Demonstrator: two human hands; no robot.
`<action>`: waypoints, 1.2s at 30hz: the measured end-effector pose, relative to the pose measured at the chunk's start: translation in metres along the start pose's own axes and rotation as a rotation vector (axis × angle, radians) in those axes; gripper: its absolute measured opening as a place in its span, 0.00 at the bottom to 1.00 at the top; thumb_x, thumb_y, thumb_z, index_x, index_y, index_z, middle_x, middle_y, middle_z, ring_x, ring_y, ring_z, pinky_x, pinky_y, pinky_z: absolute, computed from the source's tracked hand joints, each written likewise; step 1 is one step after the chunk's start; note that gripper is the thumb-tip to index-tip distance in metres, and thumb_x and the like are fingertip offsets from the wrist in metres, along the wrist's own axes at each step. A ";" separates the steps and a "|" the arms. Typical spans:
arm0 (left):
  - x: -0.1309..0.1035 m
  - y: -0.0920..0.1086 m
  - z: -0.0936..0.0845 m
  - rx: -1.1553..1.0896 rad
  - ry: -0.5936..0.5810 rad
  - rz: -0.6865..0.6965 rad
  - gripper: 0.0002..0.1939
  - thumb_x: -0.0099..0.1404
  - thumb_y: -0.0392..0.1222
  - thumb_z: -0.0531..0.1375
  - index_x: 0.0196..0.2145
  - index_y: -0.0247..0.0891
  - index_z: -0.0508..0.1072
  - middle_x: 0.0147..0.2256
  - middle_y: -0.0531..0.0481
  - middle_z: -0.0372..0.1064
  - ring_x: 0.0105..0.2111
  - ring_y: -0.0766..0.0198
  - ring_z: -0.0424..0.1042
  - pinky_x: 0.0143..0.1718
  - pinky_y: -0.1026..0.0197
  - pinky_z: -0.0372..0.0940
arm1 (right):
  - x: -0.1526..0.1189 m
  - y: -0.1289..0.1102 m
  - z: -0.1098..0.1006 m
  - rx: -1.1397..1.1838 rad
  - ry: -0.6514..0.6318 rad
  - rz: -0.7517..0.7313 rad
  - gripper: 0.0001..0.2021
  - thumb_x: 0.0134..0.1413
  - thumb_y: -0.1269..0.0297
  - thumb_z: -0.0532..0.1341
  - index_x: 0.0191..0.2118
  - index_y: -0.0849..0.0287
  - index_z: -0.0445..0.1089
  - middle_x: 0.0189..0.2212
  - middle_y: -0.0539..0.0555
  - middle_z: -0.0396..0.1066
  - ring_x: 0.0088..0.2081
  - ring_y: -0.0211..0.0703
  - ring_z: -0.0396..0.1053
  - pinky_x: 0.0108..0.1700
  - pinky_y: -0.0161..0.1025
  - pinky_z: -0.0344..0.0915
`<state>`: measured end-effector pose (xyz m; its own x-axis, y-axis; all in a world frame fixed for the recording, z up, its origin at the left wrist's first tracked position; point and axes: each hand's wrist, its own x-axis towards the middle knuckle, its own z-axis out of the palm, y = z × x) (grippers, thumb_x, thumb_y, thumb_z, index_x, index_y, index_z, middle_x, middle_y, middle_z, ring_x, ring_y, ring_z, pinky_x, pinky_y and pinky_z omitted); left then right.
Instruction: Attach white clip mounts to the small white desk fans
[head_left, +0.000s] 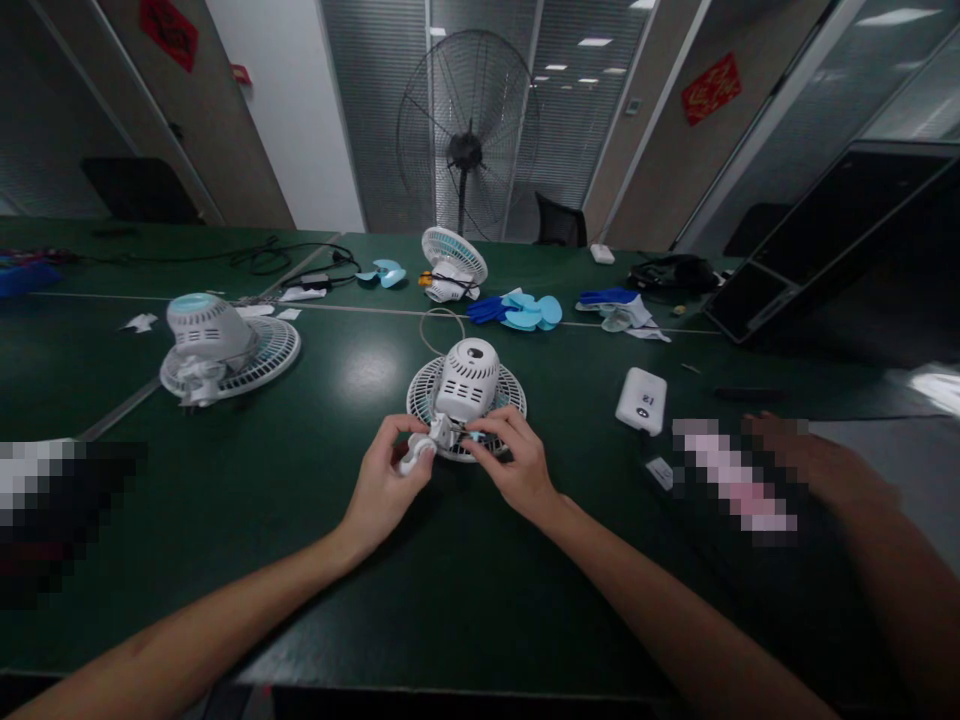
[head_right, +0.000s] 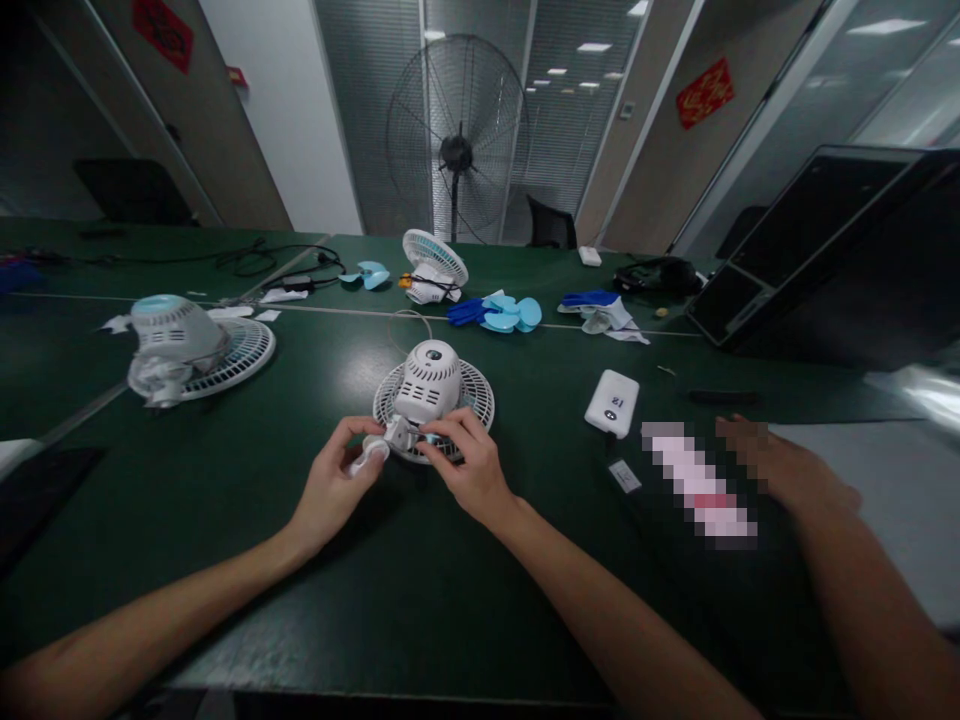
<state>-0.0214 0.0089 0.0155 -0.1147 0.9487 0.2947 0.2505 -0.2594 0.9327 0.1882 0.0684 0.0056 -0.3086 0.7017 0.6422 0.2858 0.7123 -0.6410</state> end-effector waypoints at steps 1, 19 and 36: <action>-0.002 0.001 0.000 0.025 -0.010 0.015 0.11 0.68 0.46 0.64 0.46 0.42 0.71 0.44 0.47 0.70 0.38 0.59 0.73 0.37 0.59 0.71 | 0.000 0.000 0.000 0.000 -0.002 -0.001 0.09 0.64 0.64 0.67 0.50 0.49 0.76 0.42 0.54 0.70 0.45 0.49 0.73 0.49 0.48 0.73; -0.011 0.005 0.007 -0.137 -0.084 -0.100 0.16 0.70 0.44 0.61 0.53 0.44 0.64 0.32 0.54 0.67 0.23 0.66 0.69 0.25 0.63 0.69 | 0.002 -0.004 0.001 0.013 -0.042 -0.113 0.11 0.66 0.65 0.66 0.52 0.50 0.76 0.40 0.53 0.70 0.41 0.46 0.73 0.45 0.45 0.75; -0.006 -0.002 0.006 -0.380 -0.139 -0.184 0.22 0.70 0.47 0.65 0.58 0.39 0.66 0.50 0.44 0.73 0.43 0.56 0.79 0.51 0.49 0.75 | -0.001 0.002 0.001 -0.029 -0.029 -0.164 0.12 0.67 0.68 0.64 0.54 0.53 0.75 0.41 0.55 0.70 0.42 0.45 0.73 0.45 0.43 0.75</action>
<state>-0.0152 0.0046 0.0106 0.0123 0.9938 0.1105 -0.1364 -0.1078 0.9848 0.1880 0.0690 0.0027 -0.3791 0.5759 0.7243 0.2554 0.8174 -0.5163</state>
